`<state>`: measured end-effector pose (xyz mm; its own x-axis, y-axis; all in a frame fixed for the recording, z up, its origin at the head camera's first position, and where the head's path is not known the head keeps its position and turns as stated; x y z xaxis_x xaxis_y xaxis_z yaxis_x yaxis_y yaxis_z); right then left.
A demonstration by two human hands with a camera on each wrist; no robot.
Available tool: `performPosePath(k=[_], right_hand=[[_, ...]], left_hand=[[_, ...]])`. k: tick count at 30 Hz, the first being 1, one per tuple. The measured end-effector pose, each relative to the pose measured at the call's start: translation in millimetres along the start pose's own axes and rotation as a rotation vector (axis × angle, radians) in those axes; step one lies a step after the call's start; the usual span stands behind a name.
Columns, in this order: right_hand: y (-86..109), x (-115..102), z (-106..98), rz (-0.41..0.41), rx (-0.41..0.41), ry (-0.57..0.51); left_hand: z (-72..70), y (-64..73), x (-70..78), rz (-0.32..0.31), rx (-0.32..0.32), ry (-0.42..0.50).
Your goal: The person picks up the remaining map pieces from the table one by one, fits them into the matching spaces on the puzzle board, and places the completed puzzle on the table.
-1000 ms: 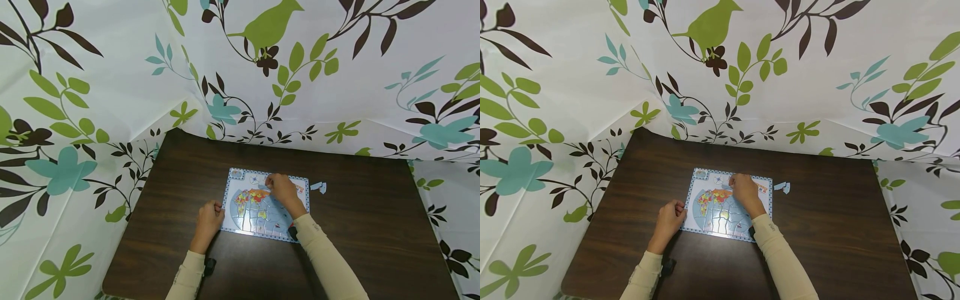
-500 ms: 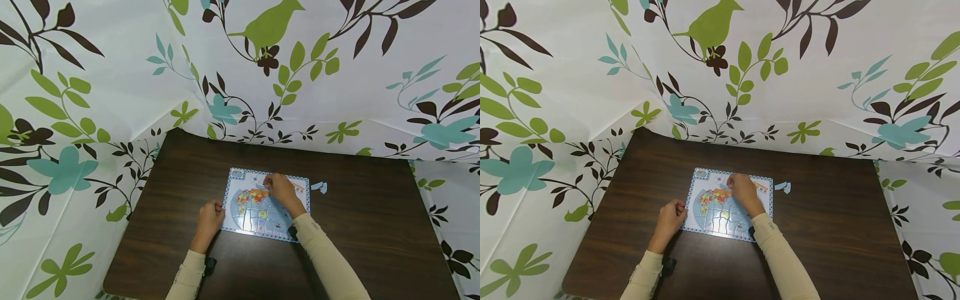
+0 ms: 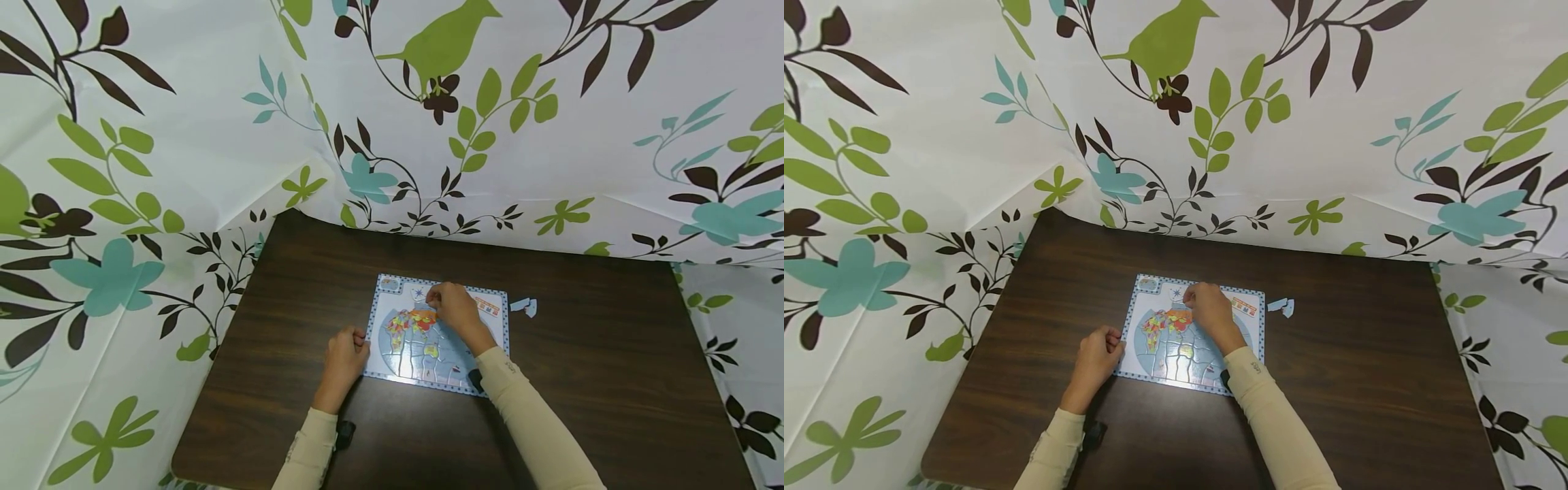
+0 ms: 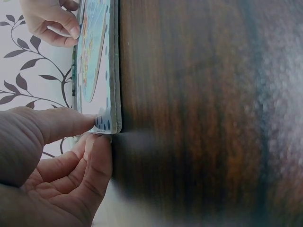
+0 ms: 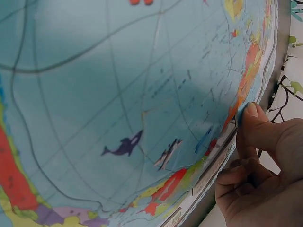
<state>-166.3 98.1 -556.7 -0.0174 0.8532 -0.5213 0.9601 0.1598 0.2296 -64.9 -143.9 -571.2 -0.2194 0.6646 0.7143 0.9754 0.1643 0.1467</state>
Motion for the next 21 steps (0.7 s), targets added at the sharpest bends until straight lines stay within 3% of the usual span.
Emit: performPosePath(k=[21], right_hand=[[6.5, -7.1, 2.4, -0.024, 0.065, 0.087]], left_hand=[[0.2, 2.1, 1.1, -0.014, -0.001, -0.014]])
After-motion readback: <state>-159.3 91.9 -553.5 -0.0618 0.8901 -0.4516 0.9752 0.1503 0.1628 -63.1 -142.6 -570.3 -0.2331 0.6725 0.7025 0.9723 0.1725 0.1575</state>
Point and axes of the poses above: each hand's wrist, its own y-axis away from the middle knuckle, its own z-axis out of the palm, x = y × z, the point moved 2 cm from there along -y, towards the middle knuckle
